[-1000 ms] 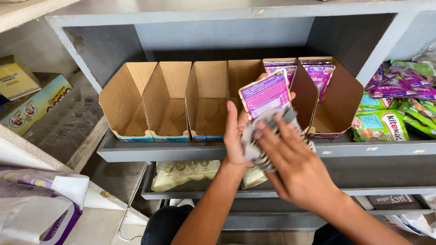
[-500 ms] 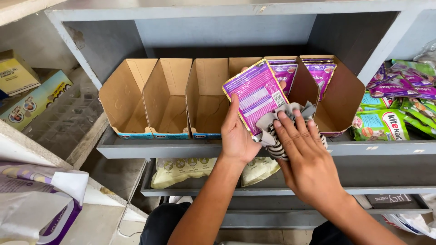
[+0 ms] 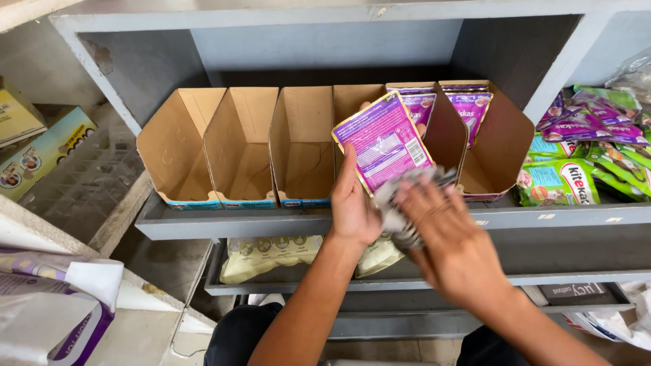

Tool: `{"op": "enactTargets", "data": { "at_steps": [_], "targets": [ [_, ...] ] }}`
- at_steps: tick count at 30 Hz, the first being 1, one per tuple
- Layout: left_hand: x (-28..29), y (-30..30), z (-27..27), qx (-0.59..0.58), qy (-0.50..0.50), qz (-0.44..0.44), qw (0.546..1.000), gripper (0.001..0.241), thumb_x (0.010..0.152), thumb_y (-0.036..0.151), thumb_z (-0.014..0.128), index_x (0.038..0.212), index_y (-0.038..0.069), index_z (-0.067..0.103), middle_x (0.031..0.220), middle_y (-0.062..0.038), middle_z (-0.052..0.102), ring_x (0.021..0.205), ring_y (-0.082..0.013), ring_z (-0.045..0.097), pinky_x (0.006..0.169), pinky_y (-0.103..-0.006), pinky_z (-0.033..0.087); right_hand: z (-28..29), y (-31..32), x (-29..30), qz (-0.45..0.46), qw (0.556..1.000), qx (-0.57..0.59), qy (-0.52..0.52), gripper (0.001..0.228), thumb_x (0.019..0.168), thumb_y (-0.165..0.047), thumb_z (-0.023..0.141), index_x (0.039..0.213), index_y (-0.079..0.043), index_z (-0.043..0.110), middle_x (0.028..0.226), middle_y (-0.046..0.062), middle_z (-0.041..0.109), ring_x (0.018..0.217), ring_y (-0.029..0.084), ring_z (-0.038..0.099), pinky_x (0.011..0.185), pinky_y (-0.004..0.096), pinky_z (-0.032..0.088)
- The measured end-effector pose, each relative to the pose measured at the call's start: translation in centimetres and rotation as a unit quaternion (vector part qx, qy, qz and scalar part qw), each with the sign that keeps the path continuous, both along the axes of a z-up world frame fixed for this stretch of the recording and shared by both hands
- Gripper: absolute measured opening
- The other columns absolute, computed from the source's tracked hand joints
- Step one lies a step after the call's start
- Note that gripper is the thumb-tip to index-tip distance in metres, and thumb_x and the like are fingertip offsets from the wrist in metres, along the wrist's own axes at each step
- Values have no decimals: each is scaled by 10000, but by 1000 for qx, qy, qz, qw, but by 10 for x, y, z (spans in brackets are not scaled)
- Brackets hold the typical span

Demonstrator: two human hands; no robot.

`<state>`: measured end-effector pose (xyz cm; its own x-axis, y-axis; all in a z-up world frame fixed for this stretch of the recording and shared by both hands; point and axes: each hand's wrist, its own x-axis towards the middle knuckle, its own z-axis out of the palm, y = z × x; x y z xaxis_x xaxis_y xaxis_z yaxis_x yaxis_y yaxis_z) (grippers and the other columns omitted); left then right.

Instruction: The recorder wipes down individual cat food pouches with a cloth and organizes them into display trays on a low shelf.

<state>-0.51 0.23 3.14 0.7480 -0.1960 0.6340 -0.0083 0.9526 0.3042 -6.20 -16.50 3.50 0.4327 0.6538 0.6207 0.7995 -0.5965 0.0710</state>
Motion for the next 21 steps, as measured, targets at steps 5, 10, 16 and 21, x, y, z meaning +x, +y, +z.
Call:
{"op": "enactTargets", "data": {
  "at_steps": [5, 10, 16, 21],
  "targets": [
    [-7, 2, 11, 19, 23, 32, 999, 652, 1109, 444, 339, 1715, 273, 170, 1586, -247, 416, 1462, -314, 441, 1216, -472, 368, 26, -17, 9, -81, 992, 98, -19, 647, 867, -62, 661, 1453, 143, 482, 1590, 280, 458, 1524, 464, 374, 1256, 586, 266],
    [0, -6, -18, 31, 15, 25, 999, 574, 1119, 492, 398, 1565, 130, 408, 1468, -139, 561, 1318, -229, 555, 1113, -398, 438, 27, -13, -5, -5, 995, 83, -46, 700, 751, -1, 668, 1437, 36, 530, 1633, 270, 365, 1561, 503, 299, 1297, 620, 249],
    [-21, -23, -6, 90, -2, -79, 993, 937, 1019, 754, 156, 1669, 89, 270, 1673, -123, 360, 1560, -298, 350, 1318, -480, 282, 31, -8, 5, 18, 996, 71, -49, 623, 770, -124, 719, 1371, -3, 606, 1568, 192, 488, 1525, 434, 381, 1278, 592, 294],
    [-7, -25, -19, 49, -31, -118, 991, 1011, 992, 827, 214, 1779, 202, 107, 1632, -119, 431, 1487, -271, 450, 1284, -455, 348, 22, -7, 6, 31, 997, 37, -64, 744, 728, -231, 727, 1411, 13, 563, 1572, 187, 475, 1535, 470, 316, 1288, 660, 220]
  ]
}}
